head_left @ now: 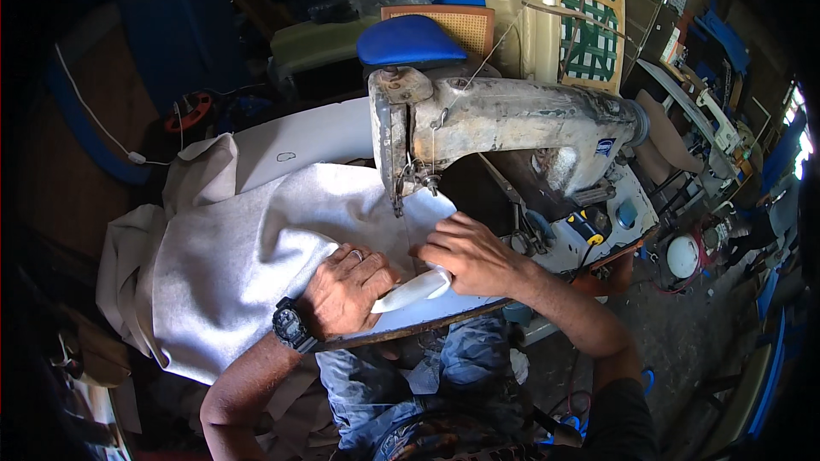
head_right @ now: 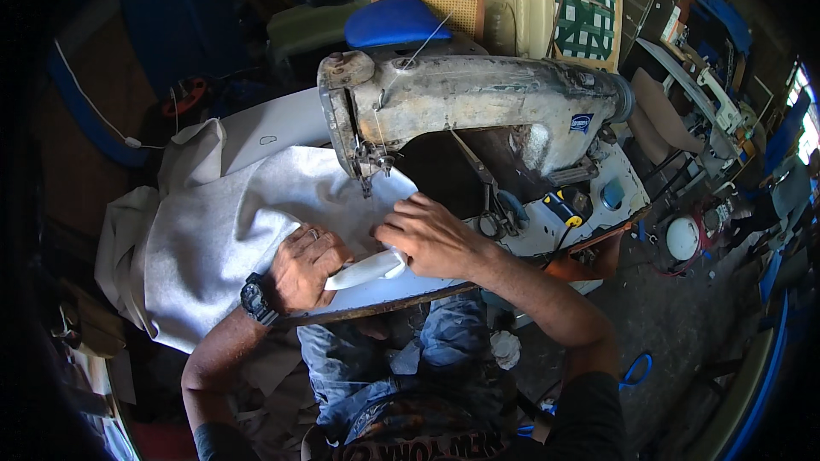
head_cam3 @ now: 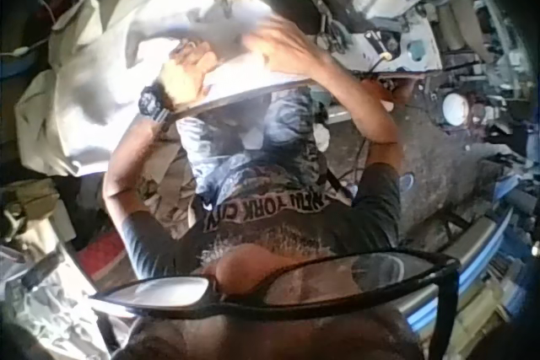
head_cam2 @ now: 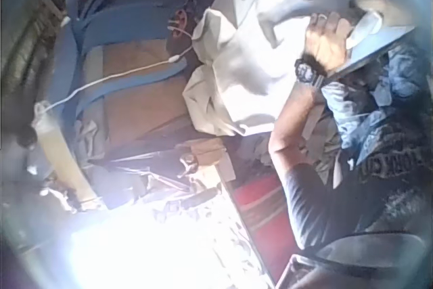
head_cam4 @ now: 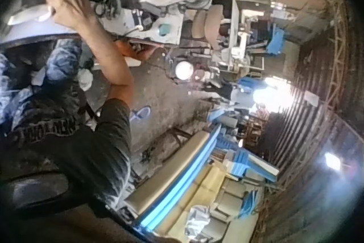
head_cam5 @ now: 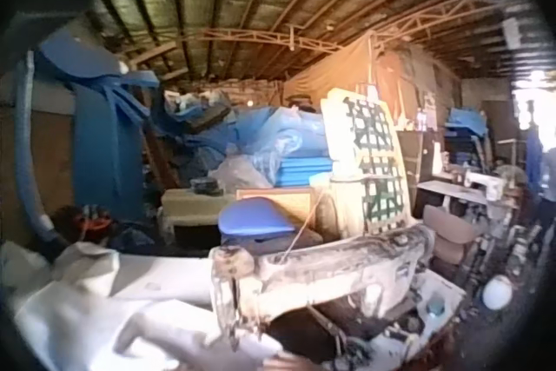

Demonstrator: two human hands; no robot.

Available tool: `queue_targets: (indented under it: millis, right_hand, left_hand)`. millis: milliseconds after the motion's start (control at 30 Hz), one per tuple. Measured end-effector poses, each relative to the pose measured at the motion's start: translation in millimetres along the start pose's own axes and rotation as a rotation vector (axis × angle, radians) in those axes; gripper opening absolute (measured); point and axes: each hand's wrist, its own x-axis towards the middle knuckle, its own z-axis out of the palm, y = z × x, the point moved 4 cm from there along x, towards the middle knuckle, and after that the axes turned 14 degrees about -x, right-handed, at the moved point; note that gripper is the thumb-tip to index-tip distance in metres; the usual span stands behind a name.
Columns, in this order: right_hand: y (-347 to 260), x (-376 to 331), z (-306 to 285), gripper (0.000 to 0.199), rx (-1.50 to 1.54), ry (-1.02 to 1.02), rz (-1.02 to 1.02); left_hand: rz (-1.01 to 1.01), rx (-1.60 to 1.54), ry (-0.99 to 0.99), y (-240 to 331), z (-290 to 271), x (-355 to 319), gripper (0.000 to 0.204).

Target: Sewing and trimming white fabric pieces using a sewing machine in a furniture workshop.

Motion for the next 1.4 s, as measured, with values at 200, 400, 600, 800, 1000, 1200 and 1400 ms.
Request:
queue_targets:
  millis: [200,400,600,800,1000,1200,1400]
  right_hand:
    - [18,5,6,0.025,0.205,0.086,-0.015]
    - [19,6,8,0.035,0.307,0.149,-0.032]
    - [16,5,6,0.039,0.253,0.164,-0.07]
    - [20,2,3,0.034,0.237,0.168,-0.054]
    - [16,-2,24,0.024,0.166,-0.056,-0.014]
    - [17,-7,16,0.036,0.331,-0.076,0.003]
    - [21,-7,11,0.031,0.407,-0.072,-0.011]
  left_hand:
    - [-0.084,-0.046,-0.048,-24,7,7,0.061]
    - [-0.077,0.182,-0.013,-16,18,14,0.052]
    - [-0.098,0.205,0.032,-17,17,18,0.047]
    - [0.006,0.178,0.059,-19,23,12,0.038]
    - [0.047,0.131,-0.026,-17,29,11,0.03]
    - [-0.073,0.009,-0.172,-19,31,1,0.03]
    - [-0.043,-0.026,-0.161,-18,21,3,0.038]
